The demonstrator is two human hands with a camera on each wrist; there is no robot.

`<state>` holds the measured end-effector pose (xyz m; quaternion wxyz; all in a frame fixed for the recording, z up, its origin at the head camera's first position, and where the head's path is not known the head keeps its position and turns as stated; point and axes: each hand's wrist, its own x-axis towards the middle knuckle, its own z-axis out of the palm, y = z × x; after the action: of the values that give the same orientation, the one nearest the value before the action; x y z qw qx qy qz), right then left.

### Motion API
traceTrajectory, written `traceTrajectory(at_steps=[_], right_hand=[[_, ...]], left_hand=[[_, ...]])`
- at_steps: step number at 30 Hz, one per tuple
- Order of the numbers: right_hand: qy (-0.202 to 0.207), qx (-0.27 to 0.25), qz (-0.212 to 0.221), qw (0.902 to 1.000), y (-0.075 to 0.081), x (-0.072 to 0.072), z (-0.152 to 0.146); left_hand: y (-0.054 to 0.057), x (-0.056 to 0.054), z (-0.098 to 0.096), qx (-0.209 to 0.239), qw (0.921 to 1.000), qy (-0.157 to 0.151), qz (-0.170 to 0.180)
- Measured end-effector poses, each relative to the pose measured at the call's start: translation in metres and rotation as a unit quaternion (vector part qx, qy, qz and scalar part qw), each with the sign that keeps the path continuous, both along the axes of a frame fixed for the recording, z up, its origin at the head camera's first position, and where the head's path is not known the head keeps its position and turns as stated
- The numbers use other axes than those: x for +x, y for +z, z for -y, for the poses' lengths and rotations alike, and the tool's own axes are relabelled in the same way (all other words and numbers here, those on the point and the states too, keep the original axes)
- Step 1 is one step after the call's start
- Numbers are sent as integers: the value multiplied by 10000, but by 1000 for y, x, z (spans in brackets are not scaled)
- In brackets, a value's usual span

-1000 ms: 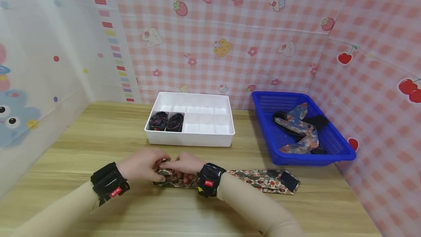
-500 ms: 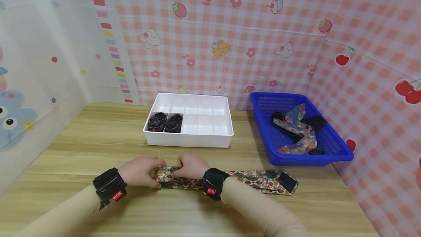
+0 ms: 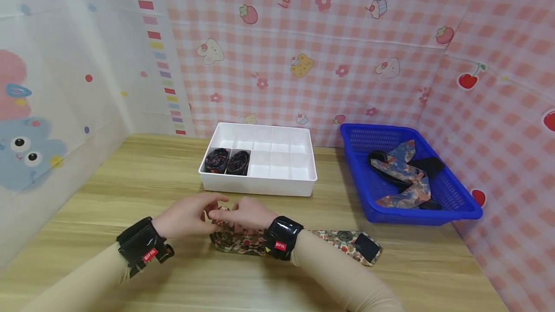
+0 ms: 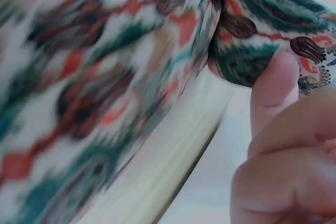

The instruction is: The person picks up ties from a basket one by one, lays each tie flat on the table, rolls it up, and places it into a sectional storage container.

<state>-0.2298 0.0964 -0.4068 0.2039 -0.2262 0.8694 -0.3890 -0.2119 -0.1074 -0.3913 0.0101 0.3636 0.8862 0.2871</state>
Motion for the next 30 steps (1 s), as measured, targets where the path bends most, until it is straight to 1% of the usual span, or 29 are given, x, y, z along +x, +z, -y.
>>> traceTrajectory(at_steps=[2,5,8,11,15,18,22,24,27,30], right_hand=[[-25,14,50,10000,1,0,-8],[-82,51,133,9999,-3,0,-21],[-114,136,119,9998,-7,0,-35],[-195,263,120,9994,-13,0,-48],[-316,439,52,9985,-20,2,-62],[-300,461,-137,9984,-25,2,-65],[-131,218,-535,9982,-27,3,-58],[-62,49,-608,9981,-27,3,-54],[-76,-169,-390,9991,-30,4,-49],[-204,-369,-25,9991,-33,5,-48]], left_hand=[[1,2,-9,47,9998,-156,-129],[-1,5,-19,87,9994,-317,-100],[-9,4,-24,-170,9992,-308,-178],[-20,0,-28,-509,9977,-346,-271],[-35,-6,-31,-735,9961,-473,-78],[-40,-9,-30,-759,9959,-464,169],[-41,-7,-25,-697,9962,-443,280],[-41,-6,-24,-662,9960,-550,259],[-40,-3,-24,-647,9942,-834,220],[-40,-1,-23,-703,9919,-1054,138]])
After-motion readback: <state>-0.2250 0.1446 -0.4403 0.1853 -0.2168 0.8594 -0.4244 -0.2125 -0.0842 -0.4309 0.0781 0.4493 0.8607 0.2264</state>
